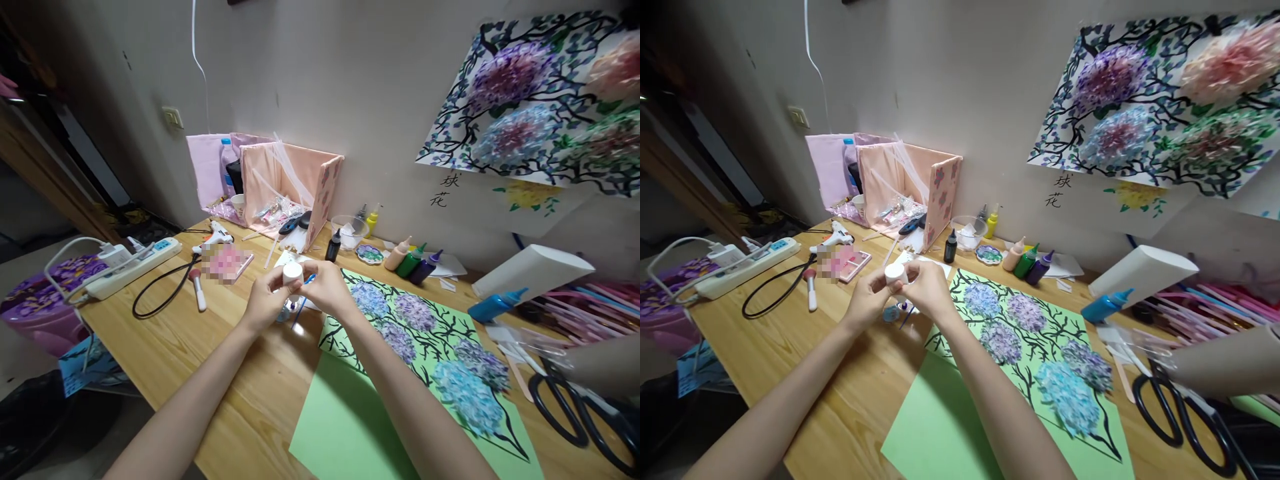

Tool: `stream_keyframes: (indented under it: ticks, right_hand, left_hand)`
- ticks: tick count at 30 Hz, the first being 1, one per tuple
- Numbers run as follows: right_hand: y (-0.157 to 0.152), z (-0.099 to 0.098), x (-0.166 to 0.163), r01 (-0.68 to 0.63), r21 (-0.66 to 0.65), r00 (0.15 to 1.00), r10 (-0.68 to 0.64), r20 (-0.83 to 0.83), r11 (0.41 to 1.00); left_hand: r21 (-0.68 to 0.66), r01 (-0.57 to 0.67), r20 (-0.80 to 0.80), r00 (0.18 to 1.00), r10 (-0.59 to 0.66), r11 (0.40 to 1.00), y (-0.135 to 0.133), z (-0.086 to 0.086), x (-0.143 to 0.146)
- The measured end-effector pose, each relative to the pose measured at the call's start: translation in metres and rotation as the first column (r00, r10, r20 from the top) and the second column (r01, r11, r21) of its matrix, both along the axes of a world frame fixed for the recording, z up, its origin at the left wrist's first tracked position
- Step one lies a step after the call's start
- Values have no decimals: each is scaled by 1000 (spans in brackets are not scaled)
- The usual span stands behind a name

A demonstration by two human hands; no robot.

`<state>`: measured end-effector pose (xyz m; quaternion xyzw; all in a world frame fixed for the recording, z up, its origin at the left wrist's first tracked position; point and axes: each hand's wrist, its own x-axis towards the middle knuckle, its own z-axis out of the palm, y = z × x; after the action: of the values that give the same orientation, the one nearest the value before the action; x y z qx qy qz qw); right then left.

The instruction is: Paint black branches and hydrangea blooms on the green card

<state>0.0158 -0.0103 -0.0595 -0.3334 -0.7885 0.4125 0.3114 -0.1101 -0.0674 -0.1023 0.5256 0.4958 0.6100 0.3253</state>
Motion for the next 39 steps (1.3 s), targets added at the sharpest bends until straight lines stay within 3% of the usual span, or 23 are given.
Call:
stream_keyframes:
  ticks: [5,22,27,29,31,34,37,39]
  right_hand:
    - [0,-6,-2,32,6,999,-32,-26,999]
    - [6,-8,-4,-35,-6,999,35,-25,999]
    - [13,-6,1,-42,-134,993,27,-112,990]
    - [18,-4,5,-2,-237,987,-37,-159,972]
    - [23,-1,10,36,-308,977,-98,-190,951]
    - [30,0,17,83,-347,966,-161,-203,934]
    - [35,-2,21,76,-439,946,-204,-252,895]
    - [37,-2,23,38,-541,921,-239,-307,840]
  left_hand:
    - [10,-47,-15,999,47,999,1,-2,3]
    - [-26,32,86,996,-29,999,6,-5,-3]
    - [11,83,89,992,-84,996,3,6,-9]
    - [36,9,140,990,-14,999,3,12,-15]
    - [37,-141,221,967,129,989,4,15,-22]
    - [10,-361,310,888,340,933,6,15,-34]
    - [-27,-461,354,825,440,887,9,11,-43]
    - [-61,-494,372,795,479,867,11,8,-46]
